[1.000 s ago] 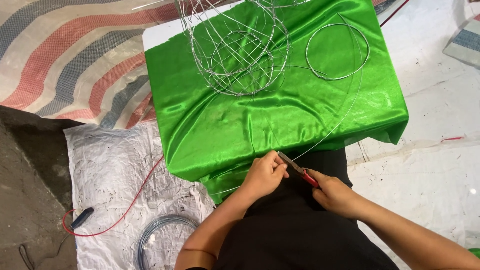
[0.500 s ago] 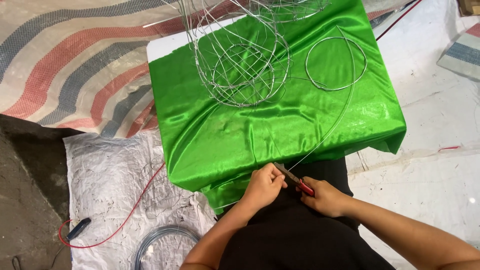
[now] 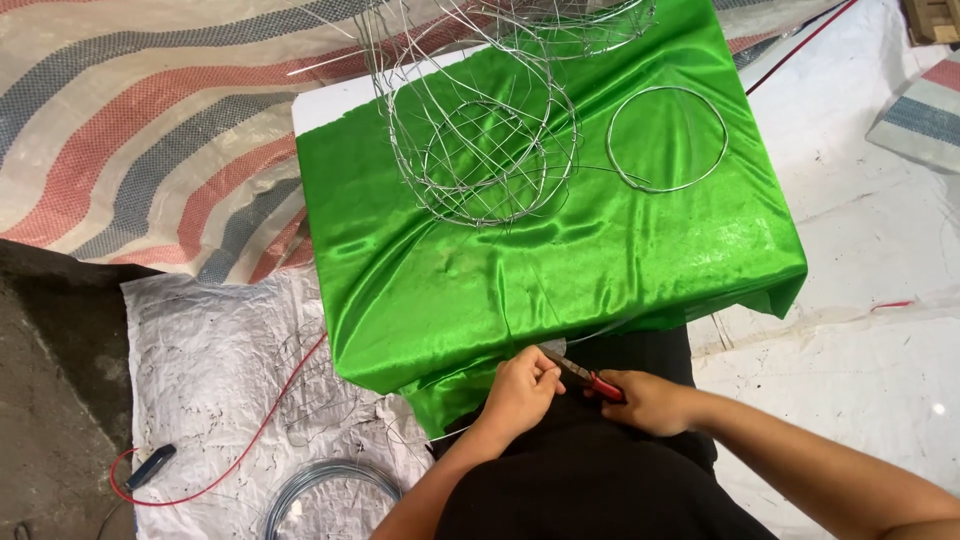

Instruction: Assembling a wire frame structure by manually weaving and cutting thin metal wires using pliers.

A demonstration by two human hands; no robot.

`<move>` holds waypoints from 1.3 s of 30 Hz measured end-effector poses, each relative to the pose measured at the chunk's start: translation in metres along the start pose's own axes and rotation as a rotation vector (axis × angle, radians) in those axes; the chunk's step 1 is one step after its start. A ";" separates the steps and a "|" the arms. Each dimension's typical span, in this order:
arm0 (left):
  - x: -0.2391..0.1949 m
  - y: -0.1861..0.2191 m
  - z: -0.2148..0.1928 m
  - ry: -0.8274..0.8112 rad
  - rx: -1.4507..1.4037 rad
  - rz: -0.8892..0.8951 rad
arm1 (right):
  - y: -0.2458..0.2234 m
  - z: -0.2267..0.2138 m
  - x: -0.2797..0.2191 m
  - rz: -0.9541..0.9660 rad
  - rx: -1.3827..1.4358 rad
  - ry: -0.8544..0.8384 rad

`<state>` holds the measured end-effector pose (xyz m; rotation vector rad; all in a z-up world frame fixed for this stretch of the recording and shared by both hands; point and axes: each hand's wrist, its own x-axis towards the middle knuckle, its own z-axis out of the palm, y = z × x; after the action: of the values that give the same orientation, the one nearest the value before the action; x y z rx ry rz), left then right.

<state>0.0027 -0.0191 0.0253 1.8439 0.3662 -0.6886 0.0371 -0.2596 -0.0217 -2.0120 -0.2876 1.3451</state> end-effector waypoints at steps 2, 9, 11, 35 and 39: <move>0.001 -0.014 0.001 0.046 0.007 0.175 | 0.000 -0.020 -0.007 -0.031 0.141 -0.150; 0.007 -0.028 -0.008 0.112 0.038 0.213 | 0.022 -0.052 -0.036 0.043 0.178 -0.262; 0.014 -0.032 -0.011 0.148 0.039 0.238 | 0.036 -0.051 -0.034 0.038 0.083 -0.228; 0.038 0.004 -0.047 0.401 0.456 0.013 | -0.040 -0.144 0.072 0.016 -0.552 0.911; 0.059 -0.018 -0.050 0.538 0.480 0.143 | -0.004 -0.146 0.018 -0.284 -0.443 1.079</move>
<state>0.0532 0.0294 -0.0126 2.4859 0.4334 -0.1721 0.1744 -0.3087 0.0011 -2.6148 -0.3480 -0.0956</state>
